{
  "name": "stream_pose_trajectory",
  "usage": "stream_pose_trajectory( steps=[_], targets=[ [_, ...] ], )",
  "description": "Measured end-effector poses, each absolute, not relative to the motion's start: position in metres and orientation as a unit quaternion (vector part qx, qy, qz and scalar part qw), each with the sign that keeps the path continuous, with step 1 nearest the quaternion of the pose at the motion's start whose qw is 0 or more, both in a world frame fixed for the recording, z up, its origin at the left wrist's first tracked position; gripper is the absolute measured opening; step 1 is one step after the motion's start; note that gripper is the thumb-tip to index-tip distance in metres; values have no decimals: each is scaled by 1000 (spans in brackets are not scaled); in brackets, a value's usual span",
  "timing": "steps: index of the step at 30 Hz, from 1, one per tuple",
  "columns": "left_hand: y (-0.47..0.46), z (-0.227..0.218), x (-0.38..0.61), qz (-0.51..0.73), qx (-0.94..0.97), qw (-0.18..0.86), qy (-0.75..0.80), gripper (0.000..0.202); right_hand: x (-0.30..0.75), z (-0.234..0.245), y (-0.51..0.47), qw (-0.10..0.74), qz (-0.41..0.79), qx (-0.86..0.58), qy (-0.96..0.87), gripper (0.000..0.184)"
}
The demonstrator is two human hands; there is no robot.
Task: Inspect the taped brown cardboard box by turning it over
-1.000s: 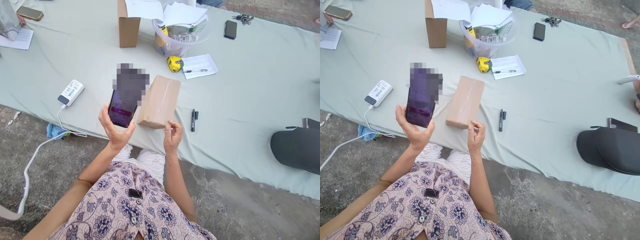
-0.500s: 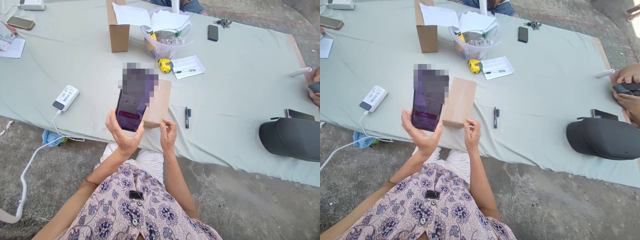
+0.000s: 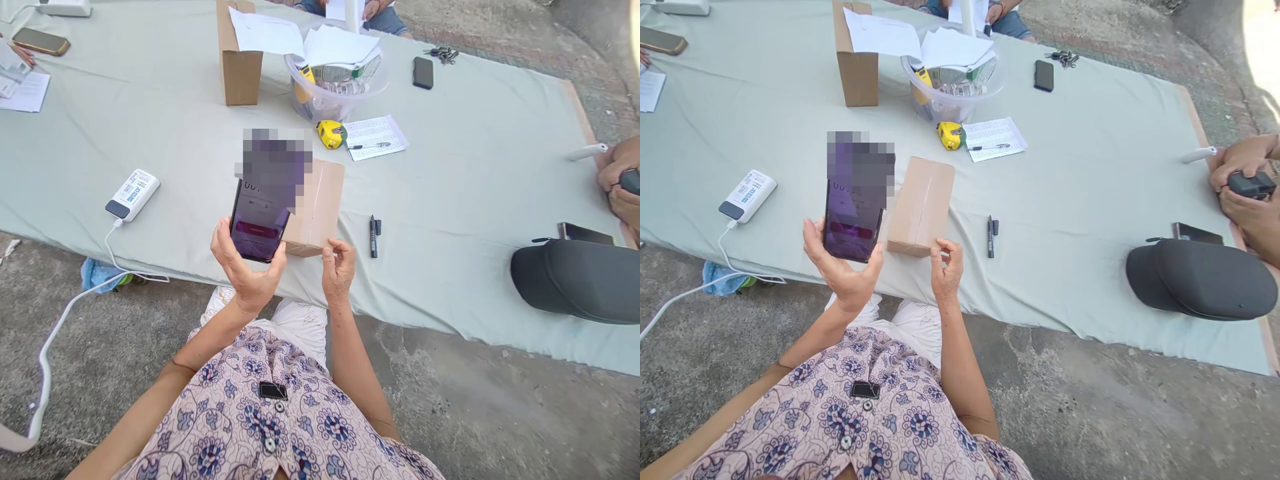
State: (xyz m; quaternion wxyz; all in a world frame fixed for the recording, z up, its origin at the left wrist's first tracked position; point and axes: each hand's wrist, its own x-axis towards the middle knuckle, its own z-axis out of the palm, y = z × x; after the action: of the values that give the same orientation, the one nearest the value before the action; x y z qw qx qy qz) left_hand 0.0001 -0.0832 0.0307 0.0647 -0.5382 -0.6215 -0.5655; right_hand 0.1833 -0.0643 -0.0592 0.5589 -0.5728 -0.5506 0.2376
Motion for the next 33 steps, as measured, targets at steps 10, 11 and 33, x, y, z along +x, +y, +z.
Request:
stream_pose_trajectory(
  steps=[10,11,33],
  targets=[
    [-81,20,-11,-553,-533,56,-638,98,183,-59,-65,547,236,-586,-549,27],
    [-77,15,-18,-547,-534,52,-642,99,183,-59,-65,548,238,-585,-549,27],
    [-43,-35,-102,-344,-557,-122,-746,91,175,-47,-61,550,246,-577,-552,31]
  ],
)
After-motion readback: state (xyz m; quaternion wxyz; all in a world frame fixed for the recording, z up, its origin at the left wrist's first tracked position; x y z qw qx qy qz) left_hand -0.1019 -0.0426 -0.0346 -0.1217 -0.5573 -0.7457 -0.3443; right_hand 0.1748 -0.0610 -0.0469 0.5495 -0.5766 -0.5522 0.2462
